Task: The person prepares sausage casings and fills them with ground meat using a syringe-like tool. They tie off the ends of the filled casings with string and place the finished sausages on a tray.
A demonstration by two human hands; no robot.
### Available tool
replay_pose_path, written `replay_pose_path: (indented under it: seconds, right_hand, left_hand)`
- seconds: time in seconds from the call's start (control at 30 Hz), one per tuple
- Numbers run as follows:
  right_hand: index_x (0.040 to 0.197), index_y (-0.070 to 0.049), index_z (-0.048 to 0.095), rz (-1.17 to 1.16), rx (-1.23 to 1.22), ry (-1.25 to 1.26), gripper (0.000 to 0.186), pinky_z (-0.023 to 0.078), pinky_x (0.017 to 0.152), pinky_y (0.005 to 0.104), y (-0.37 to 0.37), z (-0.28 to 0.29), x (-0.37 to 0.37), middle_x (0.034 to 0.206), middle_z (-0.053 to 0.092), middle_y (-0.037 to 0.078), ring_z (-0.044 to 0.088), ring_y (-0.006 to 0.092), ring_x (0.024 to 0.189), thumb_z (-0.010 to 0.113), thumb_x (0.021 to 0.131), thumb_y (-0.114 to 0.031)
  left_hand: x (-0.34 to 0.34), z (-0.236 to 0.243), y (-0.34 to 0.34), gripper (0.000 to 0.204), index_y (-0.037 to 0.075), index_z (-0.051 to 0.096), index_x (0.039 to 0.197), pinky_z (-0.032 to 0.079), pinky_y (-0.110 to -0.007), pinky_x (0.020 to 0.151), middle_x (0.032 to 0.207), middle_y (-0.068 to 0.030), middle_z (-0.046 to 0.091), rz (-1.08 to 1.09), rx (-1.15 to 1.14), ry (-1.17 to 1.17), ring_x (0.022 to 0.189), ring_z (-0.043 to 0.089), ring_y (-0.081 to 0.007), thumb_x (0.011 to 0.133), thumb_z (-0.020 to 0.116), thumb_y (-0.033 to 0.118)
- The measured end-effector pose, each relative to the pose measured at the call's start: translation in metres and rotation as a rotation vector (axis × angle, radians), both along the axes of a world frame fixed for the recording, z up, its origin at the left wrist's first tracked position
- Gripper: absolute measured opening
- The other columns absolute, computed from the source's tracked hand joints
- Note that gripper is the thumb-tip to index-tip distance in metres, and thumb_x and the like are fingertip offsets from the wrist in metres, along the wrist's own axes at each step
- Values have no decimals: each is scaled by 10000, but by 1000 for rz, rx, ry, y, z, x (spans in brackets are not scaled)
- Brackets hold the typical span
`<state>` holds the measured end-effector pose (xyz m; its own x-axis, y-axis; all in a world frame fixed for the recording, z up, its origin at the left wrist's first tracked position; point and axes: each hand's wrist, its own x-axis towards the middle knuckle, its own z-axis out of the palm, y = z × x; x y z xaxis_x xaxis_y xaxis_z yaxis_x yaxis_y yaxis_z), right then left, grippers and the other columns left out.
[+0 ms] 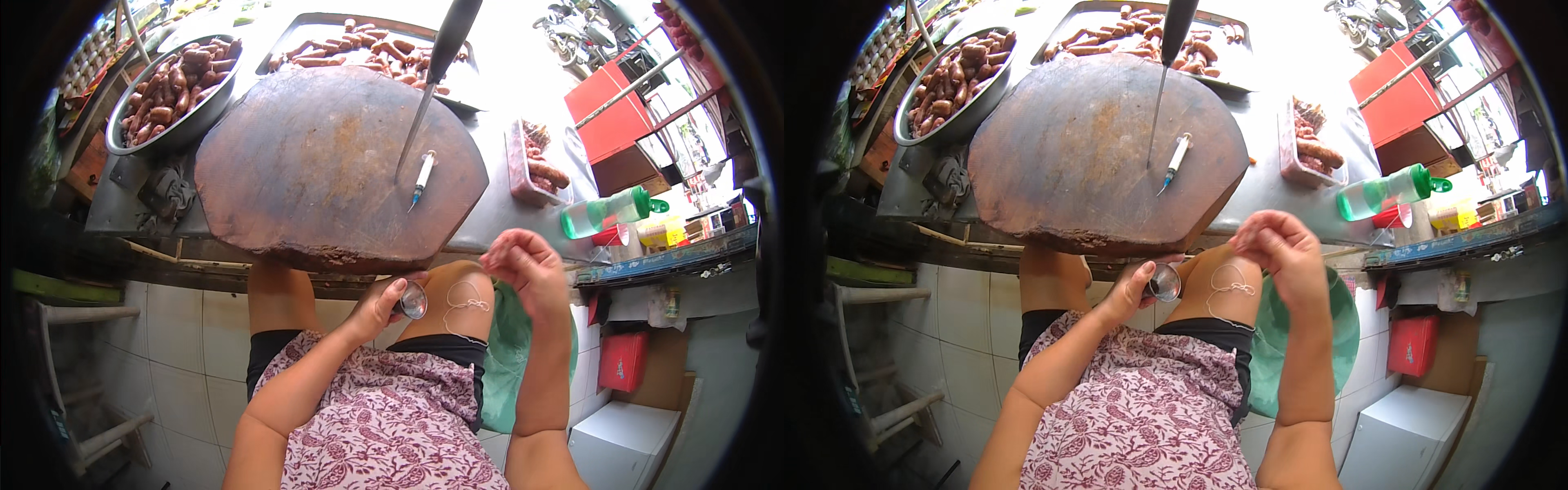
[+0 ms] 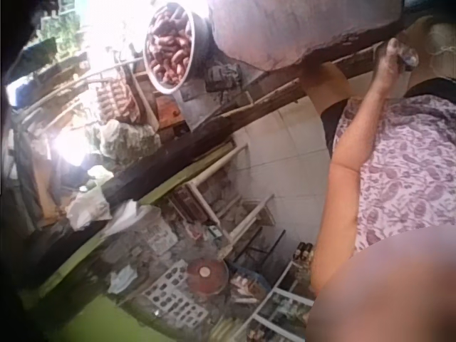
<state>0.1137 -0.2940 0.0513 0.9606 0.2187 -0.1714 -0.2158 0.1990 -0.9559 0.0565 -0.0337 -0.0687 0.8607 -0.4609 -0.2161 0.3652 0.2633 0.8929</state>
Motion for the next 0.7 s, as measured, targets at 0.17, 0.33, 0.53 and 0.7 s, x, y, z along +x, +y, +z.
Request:
replay_pose_path:
  seconds: [0.17, 0.33, 0.53, 0.7]
  right_hand:
    - [1028, 10, 659, -63, -376, -277, 104, 566, 822, 322, 105, -31, -74, 1001, 705, 115, 698, 210, 896, 600, 942, 14]
    - [1061, -88, 712, 33, -1152, -904, 283, 415, 1007, 456, 110, -37, -87, 1253, 601, 149, 542, 345, 1183, 622, 800, -24]
    - [1241, -78, 653, 288, -1231, -999, 424, 375, 1101, 459, 109, -25, -91, 1456, 477, 178, 461, 348, 1330, 579, 829, -20]
    - [1192, -29, 645, 210, -858, -801, 389, 454, 1000, 420, 94, -15, -77, 1330, 580, 167, 570, 348, 1182, 689, 806, 2]
  left_hand:
    - [-7, 0, 0, 672, 77, 532, 1401, 359, -181, 555, 950, 31, 624, 56, -29, -43, 741, 494, -39, 1005, 388, 601]
    - [-14, 3, 3, 630, 37, 574, 1362, 319, -170, 478, 824, 50, 608, 161, -102, -78, 577, 424, -12, 1012, 424, 539]
    - [-14, 7, 9, 627, 37, 608, 1298, 361, -170, 473, 796, 23, 615, 219, -38, -14, 591, 480, -29, 1020, 376, 550]
    - [-15, 15, 9, 677, 25, 559, 1371, 408, -180, 519, 810, 13, 624, 143, -123, -123, 672, 539, -44, 1003, 406, 572]
